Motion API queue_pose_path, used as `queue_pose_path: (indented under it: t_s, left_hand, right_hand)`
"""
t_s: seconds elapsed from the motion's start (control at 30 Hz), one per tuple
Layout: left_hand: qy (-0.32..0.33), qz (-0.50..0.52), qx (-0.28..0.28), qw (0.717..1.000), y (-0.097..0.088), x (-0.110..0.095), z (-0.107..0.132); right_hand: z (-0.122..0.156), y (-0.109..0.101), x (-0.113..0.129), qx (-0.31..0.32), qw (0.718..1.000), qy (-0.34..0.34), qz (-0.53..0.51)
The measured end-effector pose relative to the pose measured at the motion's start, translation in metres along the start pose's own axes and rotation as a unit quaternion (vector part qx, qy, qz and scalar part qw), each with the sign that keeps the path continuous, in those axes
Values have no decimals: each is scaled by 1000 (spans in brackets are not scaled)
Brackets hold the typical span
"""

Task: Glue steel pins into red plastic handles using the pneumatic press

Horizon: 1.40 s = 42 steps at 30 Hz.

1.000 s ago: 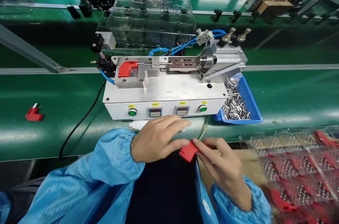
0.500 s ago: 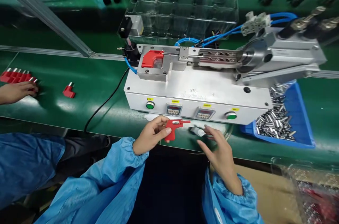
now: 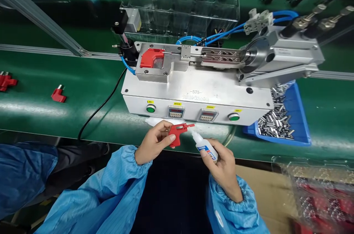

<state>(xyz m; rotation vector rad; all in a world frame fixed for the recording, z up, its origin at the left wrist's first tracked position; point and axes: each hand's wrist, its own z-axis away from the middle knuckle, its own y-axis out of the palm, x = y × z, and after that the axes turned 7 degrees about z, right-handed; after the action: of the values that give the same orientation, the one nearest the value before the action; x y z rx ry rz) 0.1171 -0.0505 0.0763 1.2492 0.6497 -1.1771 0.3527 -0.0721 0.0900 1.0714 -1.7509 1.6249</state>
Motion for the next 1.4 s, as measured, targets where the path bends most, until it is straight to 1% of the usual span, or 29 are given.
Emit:
queue_pose_path:
  t_s: [0.17,0.23,0.33,0.37,0.5,0.57,0.67,0.77,0.9,1.0,1.07,1.13,1.27,1.33,1.4]
  left_hand:
    - [10,-4,3,1000,-1,-2,1]
    - [16,-8,8,1000,-2,-2,2]
    - [25,-6,3,1000,-3,-2,2]
    - [26,-5,1,1000,-3,-1,2]
    - [20,-4,0,1000,-2,1,1]
    - [17,-6,-4,1000,-2,1,2]
    - [12,-9,-3,1000,-2,1,3]
    - [12,-21,-4,1000,-3,2,4]
    - [34,-55,-7,998,-5,5,5]
    - [66,-91,-6,994,-5,7,6]
    - [81,-108,-8,991,-4,7,6]
    - [87,-117,-10,989,-4,6,6]
    - [90,-121,-12,988,-3,4,6]
    - [89,-121,-15,989,-3,5,6]
    - [88,-122,-15,988,-3,5,6]
  right_hand:
    - [-3,3,4,-37,999,14,19]
    - [-2,1,5,-50,998,20,29]
    - [-1,-3,7,-95,994,29,39]
    - [0,-4,8,-101,994,27,39]
    - [-2,-1,11,-63,997,-16,33]
    - [-3,2,13,-62,997,-21,35]
    - [-3,3,15,-70,997,-13,38]
    - [-1,3,17,-56,997,-1,52]
    - [0,3,17,-67,995,30,63]
    - [0,4,17,-50,997,24,60]
    - [0,5,18,-54,996,25,60]
    - [0,5,19,-63,996,26,58]
    - [0,6,19,-56,997,11,55]
    - [0,6,18,-67,996,22,60]
    - [0,6,18,-62,996,30,62]
